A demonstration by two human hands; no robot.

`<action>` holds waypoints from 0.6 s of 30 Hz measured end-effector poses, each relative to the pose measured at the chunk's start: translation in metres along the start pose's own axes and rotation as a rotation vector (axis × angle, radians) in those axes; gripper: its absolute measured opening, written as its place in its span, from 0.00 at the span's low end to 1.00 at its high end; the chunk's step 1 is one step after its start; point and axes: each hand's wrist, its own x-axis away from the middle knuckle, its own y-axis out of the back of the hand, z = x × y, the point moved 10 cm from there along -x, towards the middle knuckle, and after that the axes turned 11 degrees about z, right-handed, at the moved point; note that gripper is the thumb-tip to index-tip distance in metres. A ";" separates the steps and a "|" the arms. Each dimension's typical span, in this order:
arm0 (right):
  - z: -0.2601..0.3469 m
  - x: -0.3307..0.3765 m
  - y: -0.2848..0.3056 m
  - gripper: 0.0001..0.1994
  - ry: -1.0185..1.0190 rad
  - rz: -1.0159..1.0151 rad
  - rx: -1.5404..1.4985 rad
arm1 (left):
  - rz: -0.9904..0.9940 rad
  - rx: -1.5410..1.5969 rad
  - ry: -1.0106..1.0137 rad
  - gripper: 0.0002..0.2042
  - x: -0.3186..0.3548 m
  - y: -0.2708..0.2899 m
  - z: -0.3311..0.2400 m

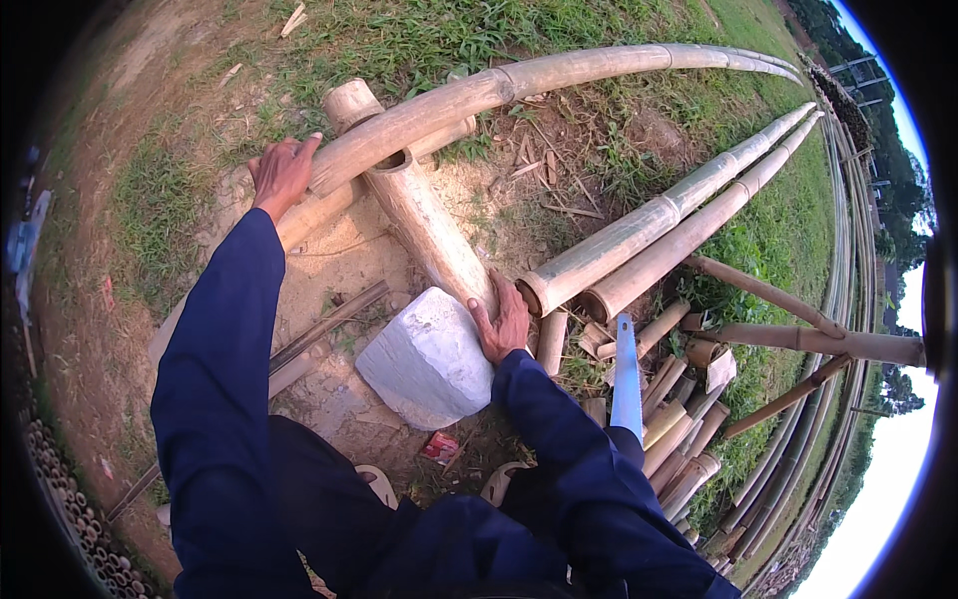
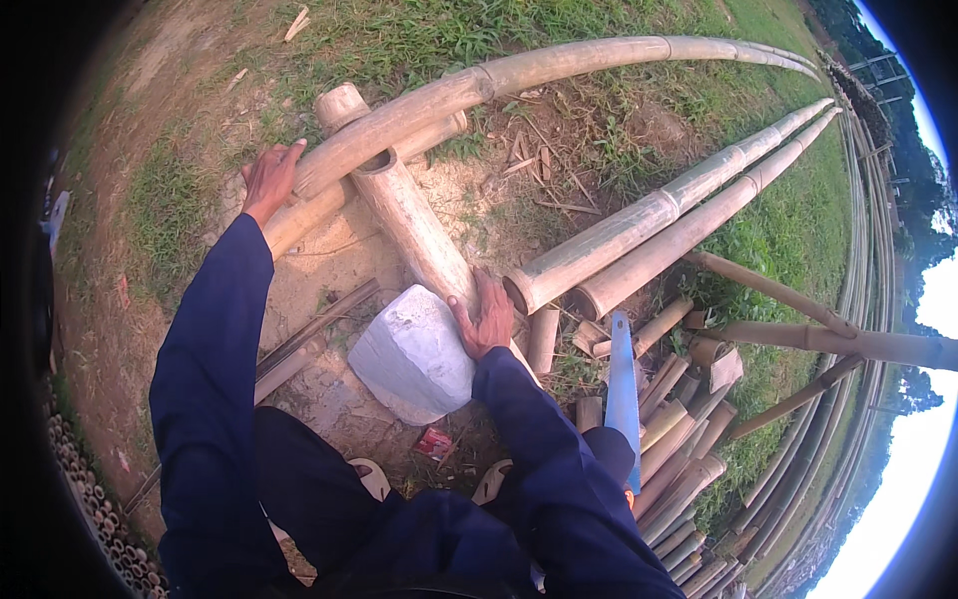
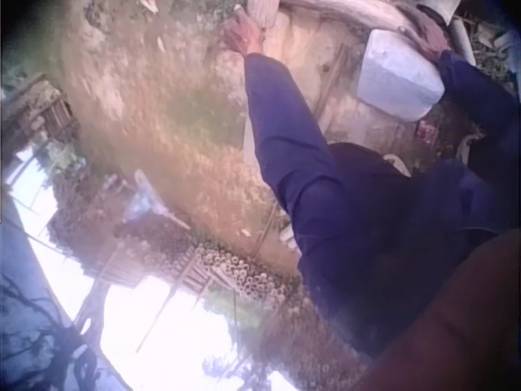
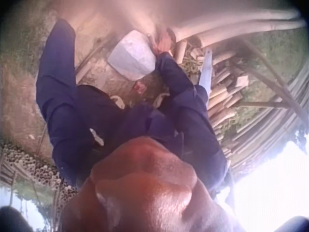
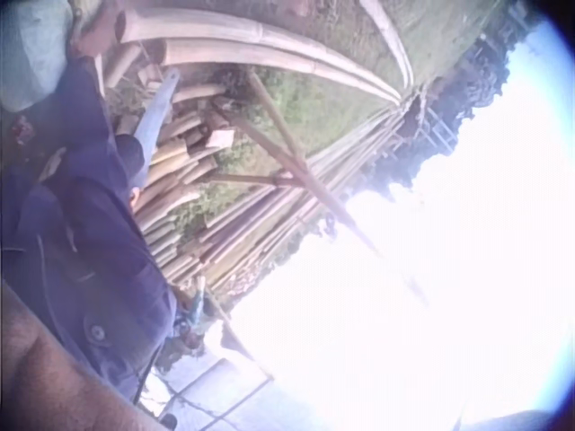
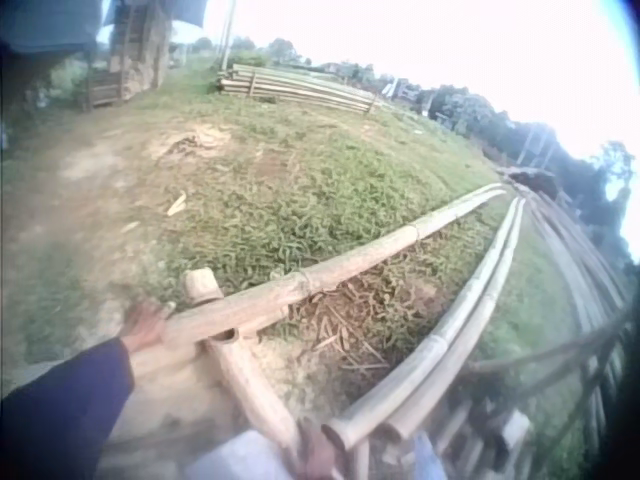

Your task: The person uses a hand saw to cut bamboo poles into shorter sections. They position each pole on a makeshift wooden stand, saw through it, and then move the cut pieces aside. The process is repeated for multiple bamboo poles.

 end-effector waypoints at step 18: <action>-0.007 0.001 -0.004 0.41 -0.042 0.048 0.060 | 0.219 -0.174 -0.020 0.35 -0.017 -0.045 -0.004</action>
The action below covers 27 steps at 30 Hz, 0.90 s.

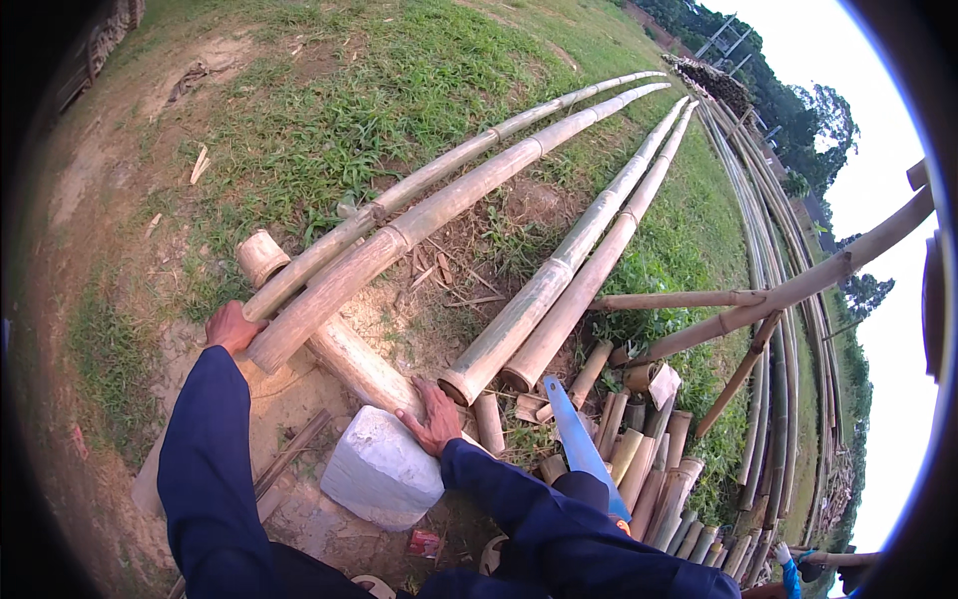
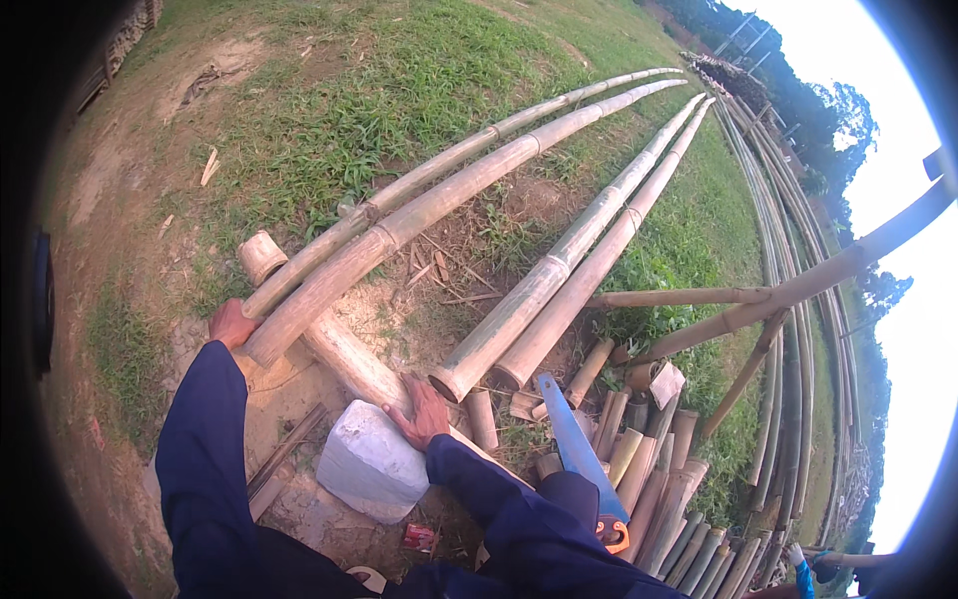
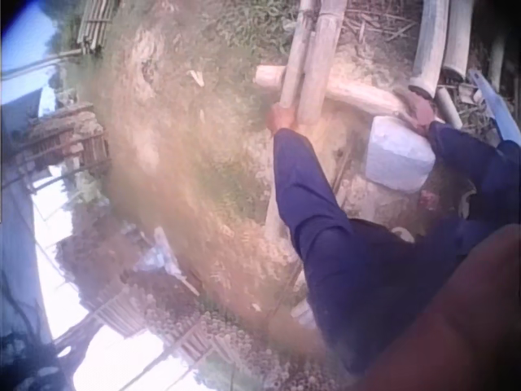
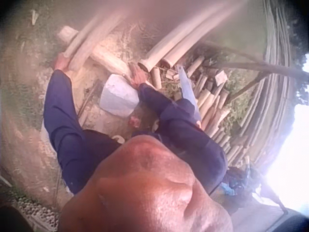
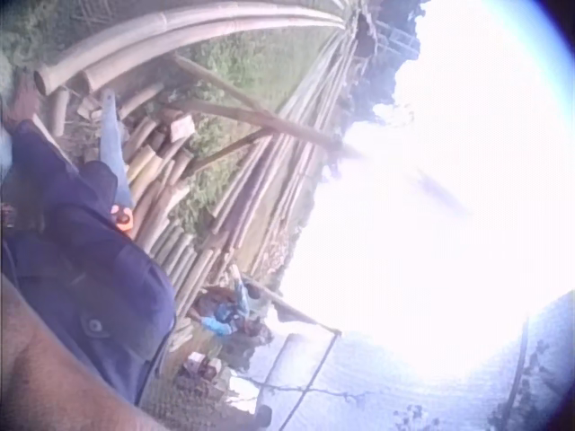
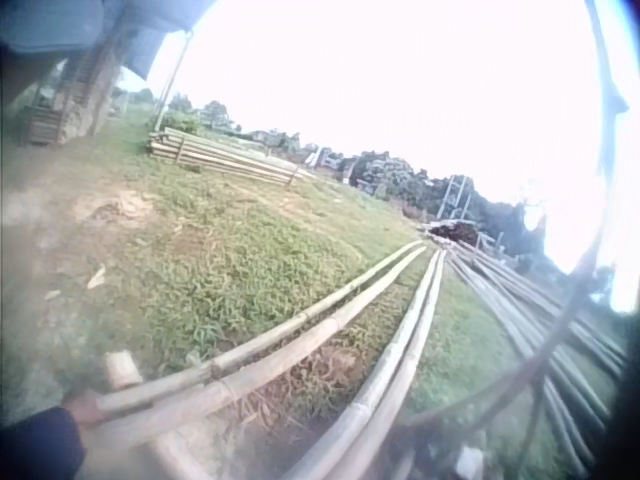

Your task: The person uses a hand saw to cut bamboo poles into shorter sections. They position each pole on a makeshift wooden stand, saw through it, and then move the cut pieces aside. The process is repeated for multiple bamboo poles.

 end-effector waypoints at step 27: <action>-0.003 -0.003 0.001 0.45 0.039 0.029 -0.282 | 0.682 0.507 -0.579 0.28 0.347 0.067 -0.235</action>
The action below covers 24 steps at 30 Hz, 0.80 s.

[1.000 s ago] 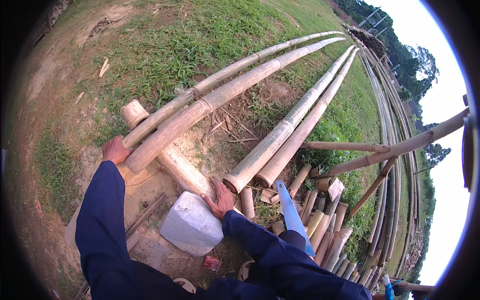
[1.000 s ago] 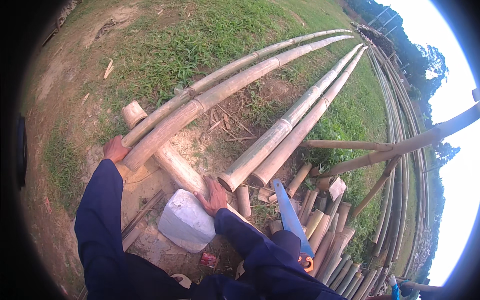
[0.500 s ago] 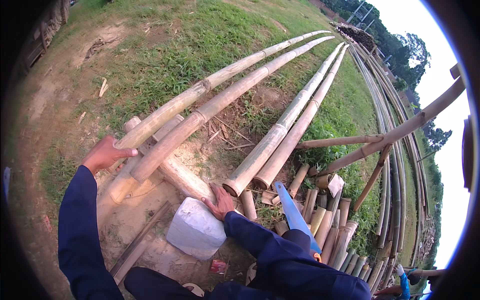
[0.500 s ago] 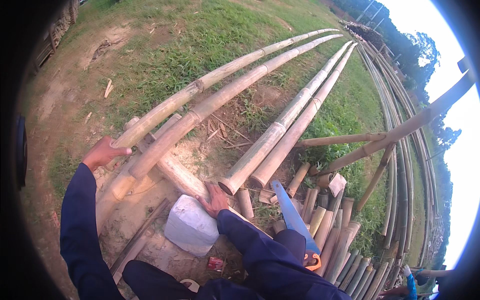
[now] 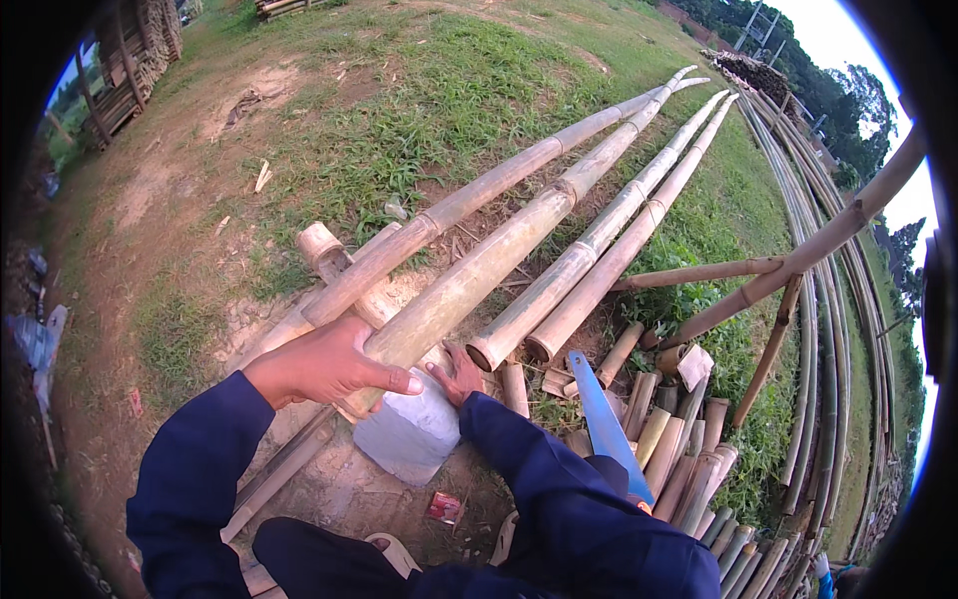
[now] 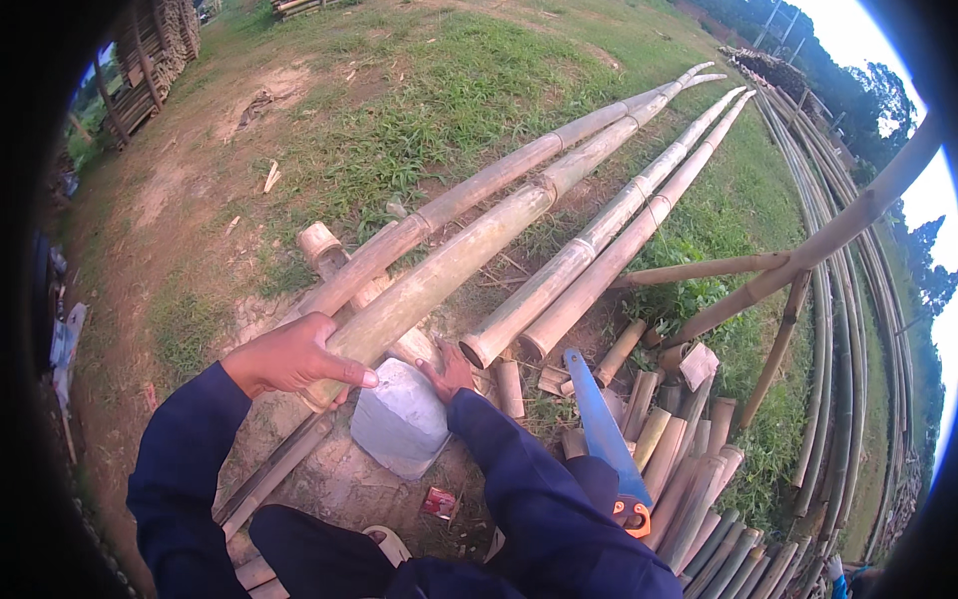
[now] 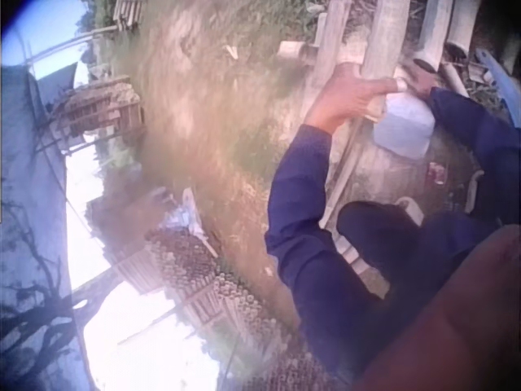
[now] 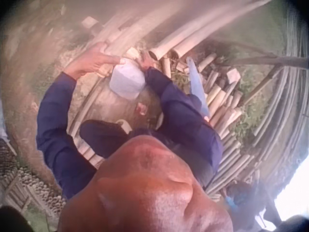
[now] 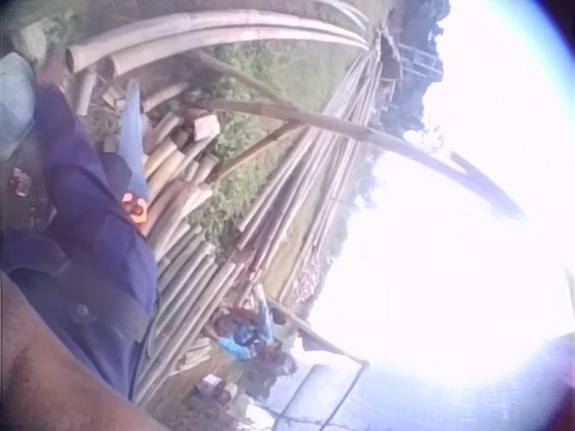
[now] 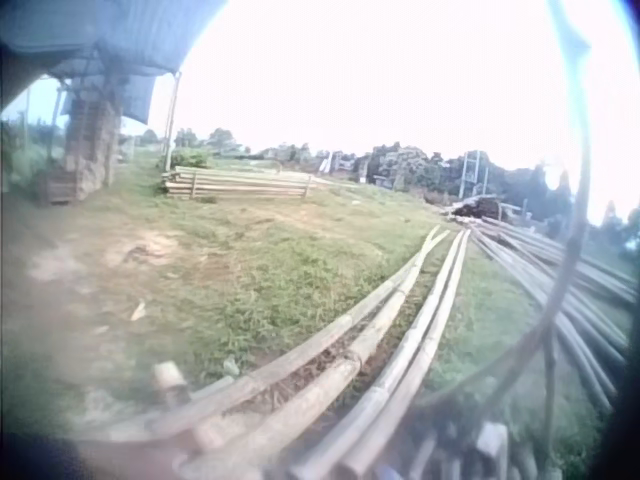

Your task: The person uses a hand saw to cut bamboo poles into shorter sections. They position each pole on a makeshift wooden stand, saw through it, and then move the cut pieces aside. The process is repeated for multiple bamboo poles.

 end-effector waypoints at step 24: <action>0.112 0.344 0.107 0.38 0.210 0.072 0.878 | -0.642 -0.947 0.297 0.27 -0.057 -0.045 0.087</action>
